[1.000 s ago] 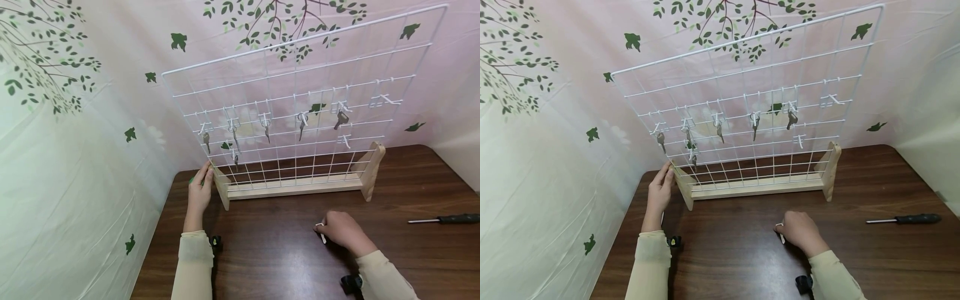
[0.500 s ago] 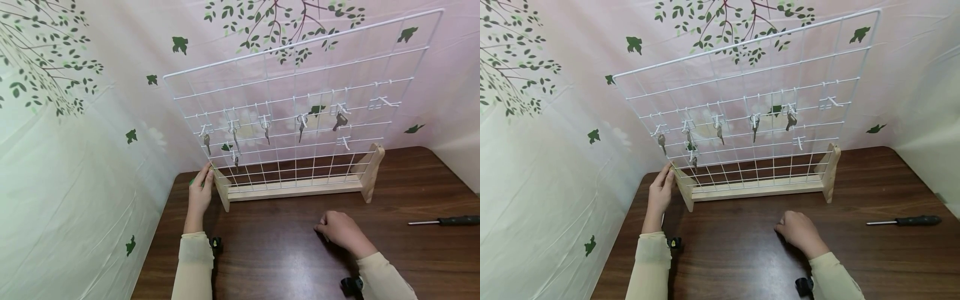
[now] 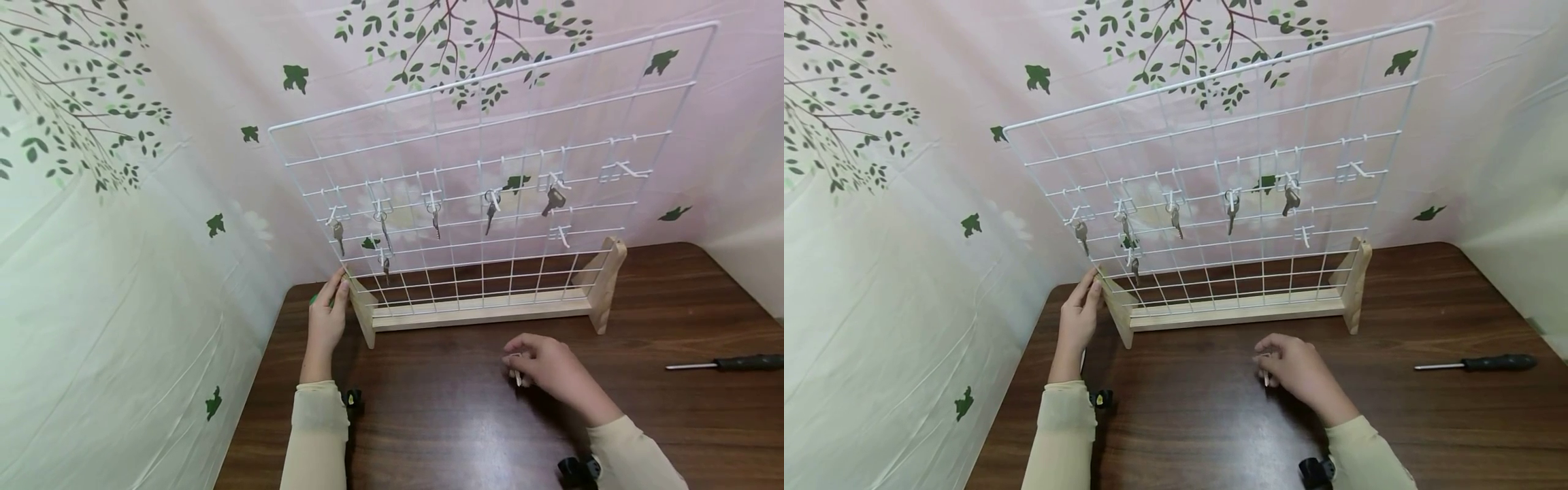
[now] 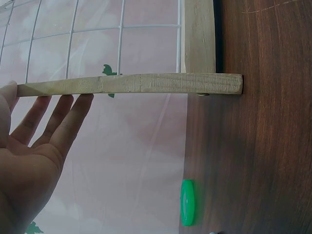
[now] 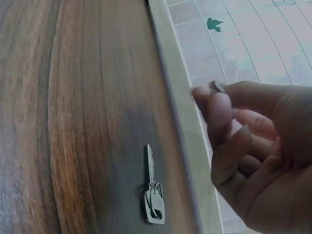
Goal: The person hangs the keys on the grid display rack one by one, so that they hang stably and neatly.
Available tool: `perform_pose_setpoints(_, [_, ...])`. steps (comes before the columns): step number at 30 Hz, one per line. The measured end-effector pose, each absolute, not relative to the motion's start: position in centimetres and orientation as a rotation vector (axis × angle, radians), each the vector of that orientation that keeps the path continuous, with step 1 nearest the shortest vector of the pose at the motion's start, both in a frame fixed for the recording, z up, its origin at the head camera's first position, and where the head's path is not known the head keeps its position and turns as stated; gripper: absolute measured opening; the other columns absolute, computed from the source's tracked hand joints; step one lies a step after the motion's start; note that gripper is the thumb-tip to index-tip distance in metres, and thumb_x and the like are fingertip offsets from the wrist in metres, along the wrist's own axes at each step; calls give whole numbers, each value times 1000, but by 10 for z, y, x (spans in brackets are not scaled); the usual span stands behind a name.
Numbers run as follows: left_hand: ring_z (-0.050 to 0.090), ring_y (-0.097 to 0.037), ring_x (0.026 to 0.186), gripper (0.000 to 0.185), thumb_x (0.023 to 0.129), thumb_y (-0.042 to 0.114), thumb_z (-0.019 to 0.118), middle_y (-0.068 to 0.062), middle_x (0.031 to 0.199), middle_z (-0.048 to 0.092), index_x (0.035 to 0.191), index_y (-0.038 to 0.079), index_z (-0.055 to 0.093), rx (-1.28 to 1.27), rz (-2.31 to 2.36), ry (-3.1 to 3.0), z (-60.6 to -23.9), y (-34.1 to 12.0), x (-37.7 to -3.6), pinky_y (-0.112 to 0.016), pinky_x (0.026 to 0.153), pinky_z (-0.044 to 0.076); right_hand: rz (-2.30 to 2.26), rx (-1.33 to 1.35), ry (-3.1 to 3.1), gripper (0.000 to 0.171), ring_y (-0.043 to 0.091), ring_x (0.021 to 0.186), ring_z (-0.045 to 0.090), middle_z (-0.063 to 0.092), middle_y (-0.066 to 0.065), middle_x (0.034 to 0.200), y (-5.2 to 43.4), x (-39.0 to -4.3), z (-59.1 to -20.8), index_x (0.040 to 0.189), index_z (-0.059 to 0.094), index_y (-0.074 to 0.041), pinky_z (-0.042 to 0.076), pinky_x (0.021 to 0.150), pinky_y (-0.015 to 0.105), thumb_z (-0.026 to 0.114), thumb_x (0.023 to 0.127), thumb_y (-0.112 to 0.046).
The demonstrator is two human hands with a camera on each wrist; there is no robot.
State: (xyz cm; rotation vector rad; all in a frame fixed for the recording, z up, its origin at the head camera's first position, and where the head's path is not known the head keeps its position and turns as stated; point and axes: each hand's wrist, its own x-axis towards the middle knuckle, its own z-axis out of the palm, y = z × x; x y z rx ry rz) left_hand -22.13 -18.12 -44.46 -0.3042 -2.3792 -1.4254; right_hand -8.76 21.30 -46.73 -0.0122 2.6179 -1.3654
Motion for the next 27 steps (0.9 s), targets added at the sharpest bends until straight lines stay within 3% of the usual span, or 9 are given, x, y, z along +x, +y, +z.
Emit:
perform_pose_setpoints(4, [58, -35, 146, 43, 113, 28, 56, -12, 158, 60, 156, 20, 58, -308, -1425, -2381, -445, -181, -221, -57, 119, 50, -1456, 30, 2547, 22, 8, 58, 60, 77, 4, 78, 214, -88, -462, 111, 79, -8, 50, 51, 24, 76, 101, -26])
perform_pose_setpoints(9, [59, -35, 145, 43, 113, 30, 56, -12, 158, 60, 155, 23, 59, -304, -1422, -2379, -446, -182, -222, -57, 119, 50, -1548, 52, 2421, 38, 11, 60, 62, 77, 4, 79, 214, -88, -449, 120, 76, -3, 54, 51, 27, 79, 99, -34])
perform_pose_setpoints(16, [58, -33, 146, 42, 113, 29, 57, -10, 158, 61, 154, 24, 60, -321, -1443, -2348, -446, -181, -222, -57, 120, 49, -1663, -58, 2289, 54, 22, 81, 76, 80, 14, 99, 219, -86, -439, 136, 65, 8, 66, 75, 34, 81, 97, -26])
perform_pose_setpoints(20, [59, -34, 145, 41, 112, 26, 58, -10, 156, 62, 153, 23, 61, -342, -1455, -2324, -447, -181, -223, -58, 118, 51, -1684, -109, 2334, 43, 17, 81, 77, 81, 17, 103, 218, -85, -435, 133, 67, 8, 66, 76, 32, 77, 100, -18])
perform_pose_setpoints(24, [60, -37, 144, 41, 112, 21, 59, -13, 156, 62, 153, 18, 61, -321, -1464, -2317, -448, -180, -224, -60, 117, 51, -1666, -94, 2486, 28, 14, 78, 77, 83, 13, 101, 216, -82, -425, 123, 73, 3, 65, 72, 30, 73, 102, -16])
perform_pose_setpoints(27, [57, -40, 145, 42, 112, 17, 57, -17, 157, 60, 154, 13, 60, -293, -1459, -2324, -447, -178, -223, -62, 119, 48, -1566, -82, 2711, 19, 8, 75, 75, 83, 5, 94, 214, -81, -417, 113, 77, -6, 61, 68, 24, 78, 100, -21])
